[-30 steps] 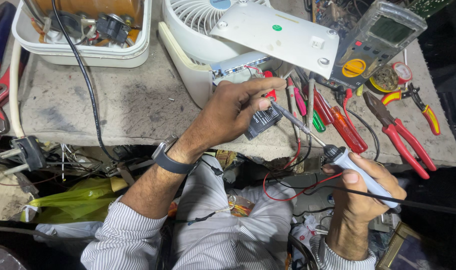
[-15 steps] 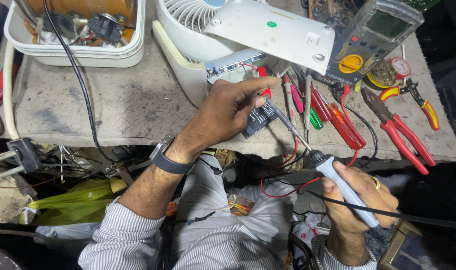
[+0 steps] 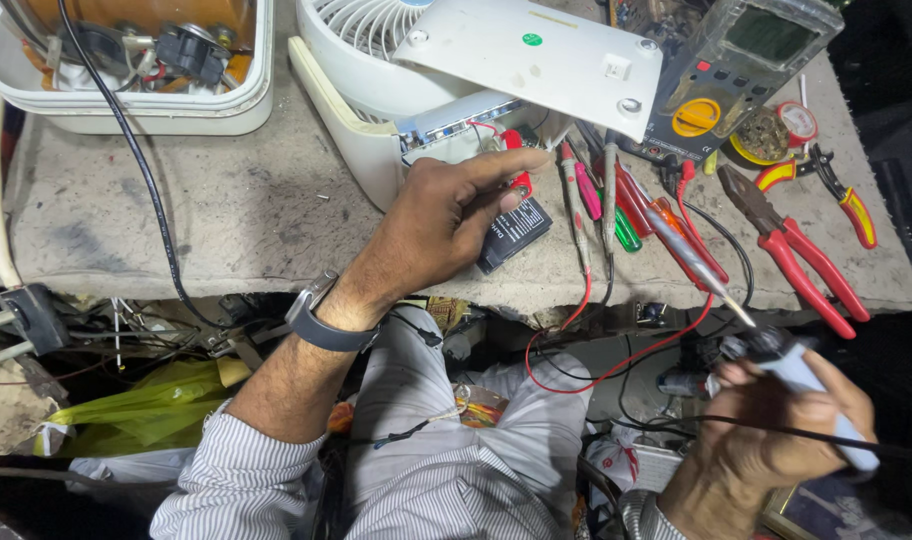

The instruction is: The person works on a disassembled desk fan, handling a battery pack and internal wiring. They attach a white plastic cover to the fan base, then remove it to access the circuitry. The person uses a soldering iron on the wires and later wraps a wire with red electrical tape.

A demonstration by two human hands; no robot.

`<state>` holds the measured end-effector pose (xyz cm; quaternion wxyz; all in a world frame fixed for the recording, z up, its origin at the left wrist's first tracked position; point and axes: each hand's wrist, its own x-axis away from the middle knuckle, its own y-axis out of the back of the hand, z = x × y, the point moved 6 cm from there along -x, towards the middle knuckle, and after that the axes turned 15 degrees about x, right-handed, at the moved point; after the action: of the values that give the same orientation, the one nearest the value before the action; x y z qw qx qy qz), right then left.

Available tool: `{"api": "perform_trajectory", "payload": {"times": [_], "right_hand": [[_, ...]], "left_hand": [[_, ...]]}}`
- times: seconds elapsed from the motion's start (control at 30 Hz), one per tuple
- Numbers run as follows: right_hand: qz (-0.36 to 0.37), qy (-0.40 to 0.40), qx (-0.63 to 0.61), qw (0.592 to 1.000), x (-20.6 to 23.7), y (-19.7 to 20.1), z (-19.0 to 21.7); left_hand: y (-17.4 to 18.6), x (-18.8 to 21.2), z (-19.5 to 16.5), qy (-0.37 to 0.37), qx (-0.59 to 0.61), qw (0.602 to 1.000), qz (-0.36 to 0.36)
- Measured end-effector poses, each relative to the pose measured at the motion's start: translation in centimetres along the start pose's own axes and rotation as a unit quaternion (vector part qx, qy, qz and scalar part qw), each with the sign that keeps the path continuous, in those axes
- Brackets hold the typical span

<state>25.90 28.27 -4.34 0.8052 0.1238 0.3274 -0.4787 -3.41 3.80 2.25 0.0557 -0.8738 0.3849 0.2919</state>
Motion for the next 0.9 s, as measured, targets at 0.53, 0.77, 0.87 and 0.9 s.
{"api": "perform_trajectory", "payload": {"times": [0.53,0.77,0.87,0.9], "right_hand": [[-0.427,-0.109,0.098,0.892,0.6,24.8,-7.6],[-0.404,-0.127,0.069,0.903,-2.0,24.2,-11.5],[-0.290,-0.176,0.074,0.938,-3.4,21.6,-14.4],[-0.260,-0.215,0.058,0.939,-3.7,20.5,-15.6]], "left_hand": [[-3.7,-1.6,-2.2,0.015,0.059,0.998,-0.016],[-4.7,-0.9,-3.0,-0.018,-0.084,0.996,-0.017],[-3.4,0.0,-3.3,-0.055,-0.151,0.987,-0.009],[-3.1,0.2,-3.4,-0.073,-0.138,0.988,-0.006]]}}
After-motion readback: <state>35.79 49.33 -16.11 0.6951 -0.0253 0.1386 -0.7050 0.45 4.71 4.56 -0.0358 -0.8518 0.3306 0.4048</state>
